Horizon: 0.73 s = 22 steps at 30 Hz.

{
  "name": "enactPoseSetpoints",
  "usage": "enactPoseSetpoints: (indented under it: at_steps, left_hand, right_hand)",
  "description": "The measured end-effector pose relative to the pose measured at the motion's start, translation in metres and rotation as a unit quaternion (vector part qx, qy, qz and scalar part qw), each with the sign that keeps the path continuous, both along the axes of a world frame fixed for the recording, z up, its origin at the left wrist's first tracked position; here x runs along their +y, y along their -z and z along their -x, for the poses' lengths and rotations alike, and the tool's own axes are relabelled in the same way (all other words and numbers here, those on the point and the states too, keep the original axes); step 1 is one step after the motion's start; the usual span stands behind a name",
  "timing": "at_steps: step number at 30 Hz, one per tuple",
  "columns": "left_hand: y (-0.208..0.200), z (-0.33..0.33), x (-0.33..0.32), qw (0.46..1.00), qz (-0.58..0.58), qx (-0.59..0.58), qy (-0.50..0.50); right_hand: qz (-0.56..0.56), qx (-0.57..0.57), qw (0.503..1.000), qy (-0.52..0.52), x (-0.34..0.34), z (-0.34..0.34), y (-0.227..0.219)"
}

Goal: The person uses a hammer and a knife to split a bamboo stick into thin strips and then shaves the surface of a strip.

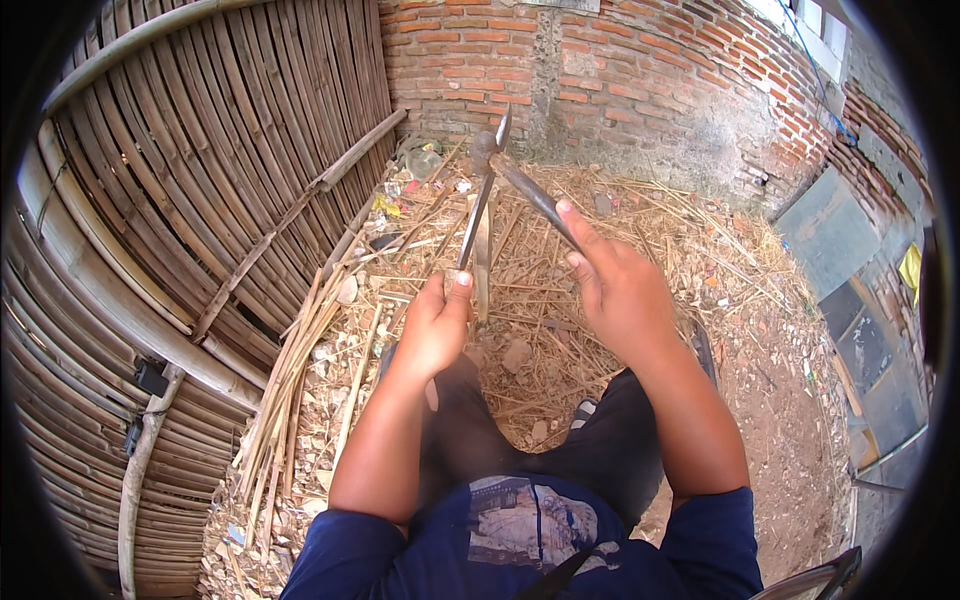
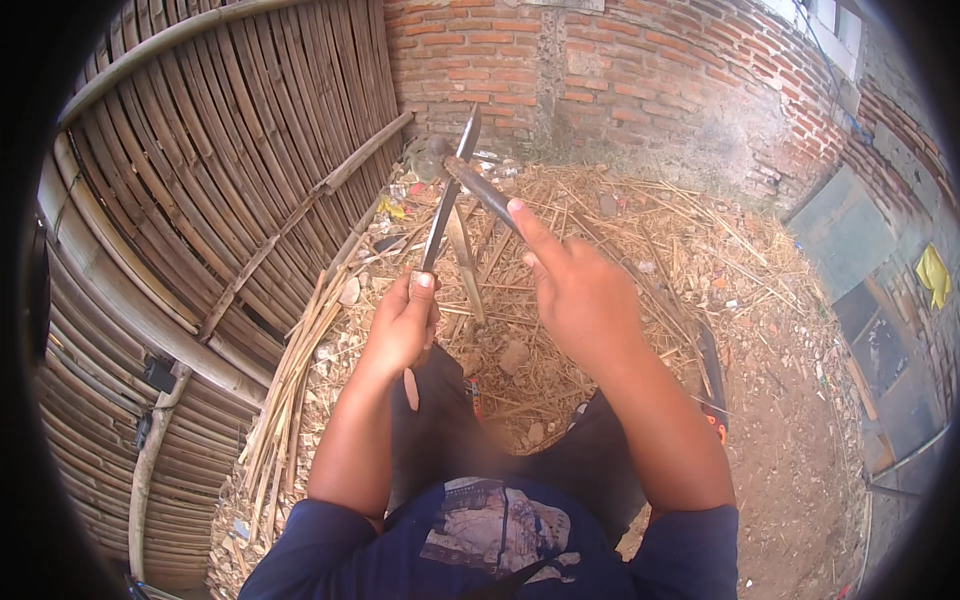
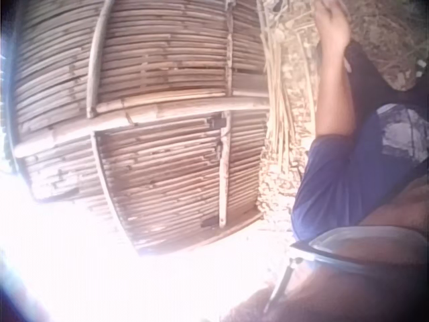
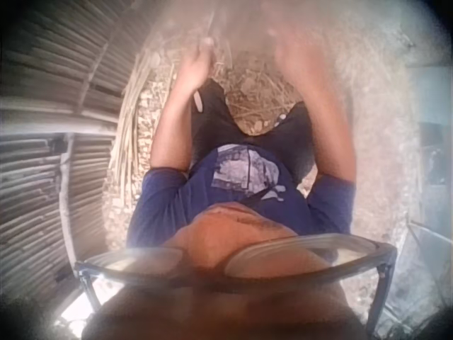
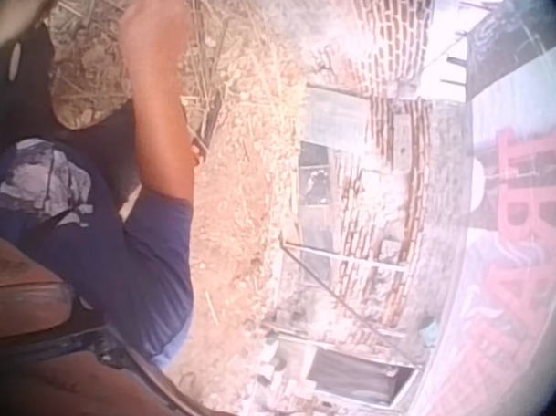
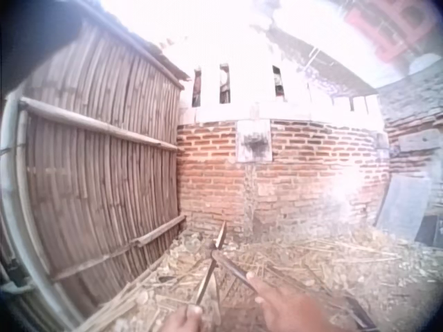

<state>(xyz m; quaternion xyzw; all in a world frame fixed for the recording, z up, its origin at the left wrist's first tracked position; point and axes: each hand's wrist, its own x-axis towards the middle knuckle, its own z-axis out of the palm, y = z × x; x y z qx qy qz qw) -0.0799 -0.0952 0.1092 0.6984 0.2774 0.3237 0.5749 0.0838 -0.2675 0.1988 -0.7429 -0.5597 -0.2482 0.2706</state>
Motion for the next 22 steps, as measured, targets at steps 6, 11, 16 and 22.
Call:
enactPoseSetpoints:
  at_steps: [6, 11, 16, 22]
  left_hand:
    - [0.006, 0.008, -0.003, 1.000, -0.022, 0.003, -0.011]
    - [0.014, 0.007, -0.001, 1.000, -0.019, -0.016, -0.015]
    - [-0.003, 0.007, -0.003, 1.000, 0.025, -0.005, -0.004]
    - [0.009, 0.011, 0.003, 1.000, -0.022, -0.001, -0.020]
  right_hand:
    - [-0.139, 0.074, 0.984, -0.082, -0.006, 0.008, -0.020]
    - [-0.143, 0.029, 0.986, -0.081, 0.000, 0.000, -0.003]
    - [-0.029, 0.038, 0.999, -0.018, 0.005, -0.009, 0.026]
    - [-0.100, 0.173, 0.973, -0.117, 0.000, -0.006, 0.004]
